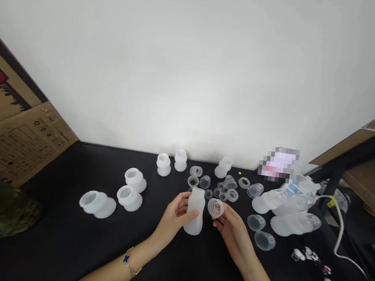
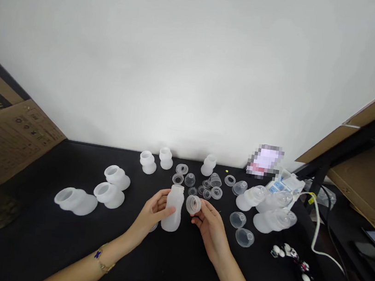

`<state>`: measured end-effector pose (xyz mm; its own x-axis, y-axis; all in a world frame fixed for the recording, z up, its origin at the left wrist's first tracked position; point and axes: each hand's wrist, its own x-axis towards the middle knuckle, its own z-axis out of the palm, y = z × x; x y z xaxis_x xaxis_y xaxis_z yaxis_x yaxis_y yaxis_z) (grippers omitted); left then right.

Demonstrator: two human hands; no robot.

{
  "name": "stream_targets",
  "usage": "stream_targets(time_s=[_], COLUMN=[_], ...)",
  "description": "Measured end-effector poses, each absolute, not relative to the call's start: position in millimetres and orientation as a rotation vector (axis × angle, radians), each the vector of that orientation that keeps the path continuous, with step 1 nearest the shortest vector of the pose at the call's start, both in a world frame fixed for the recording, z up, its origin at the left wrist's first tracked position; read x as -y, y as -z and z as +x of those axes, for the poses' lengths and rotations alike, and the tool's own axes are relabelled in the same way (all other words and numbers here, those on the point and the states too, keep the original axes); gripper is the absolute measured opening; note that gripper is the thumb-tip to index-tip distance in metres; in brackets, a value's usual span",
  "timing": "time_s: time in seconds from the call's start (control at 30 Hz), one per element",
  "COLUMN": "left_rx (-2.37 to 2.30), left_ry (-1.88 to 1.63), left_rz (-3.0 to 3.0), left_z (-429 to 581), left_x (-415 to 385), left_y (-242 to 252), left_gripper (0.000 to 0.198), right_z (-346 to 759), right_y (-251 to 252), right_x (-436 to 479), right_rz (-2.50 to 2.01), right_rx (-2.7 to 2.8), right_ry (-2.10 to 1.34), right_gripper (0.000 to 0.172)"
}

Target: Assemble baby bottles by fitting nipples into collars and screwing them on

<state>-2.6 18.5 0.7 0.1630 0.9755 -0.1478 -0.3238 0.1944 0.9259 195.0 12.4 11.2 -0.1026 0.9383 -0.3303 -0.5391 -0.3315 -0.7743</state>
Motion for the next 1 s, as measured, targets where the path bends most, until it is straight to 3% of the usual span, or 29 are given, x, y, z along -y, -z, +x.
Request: stream_targets(time_s=[0.4,0.7,1.0], left_rx=[-0.942,-0.939,-0.936], left_ry=[-1.126,-1.118,-1.111], left_rz=[0.891,0.904,0.923], left_z=[-1.8,-1.9,-0.9], left_x=[-17.8,-18.0,-18.0], left_y=[-1.7,-0.7,0.3], left_gripper=[0.054,0.053,0.052], right_z=[193.5,195.7,196.6], right_y=[-10.5,-8.2,-5.8], right_x=[-15.1,-14.4,-17.2], right_rz=[-0.964,-0.936,-0.968], right_rx=[0.476,0.502,0.477], right_ry=[-1.712,-1.702,-1.633], right_gripper=[0.029,0.018,0.028])
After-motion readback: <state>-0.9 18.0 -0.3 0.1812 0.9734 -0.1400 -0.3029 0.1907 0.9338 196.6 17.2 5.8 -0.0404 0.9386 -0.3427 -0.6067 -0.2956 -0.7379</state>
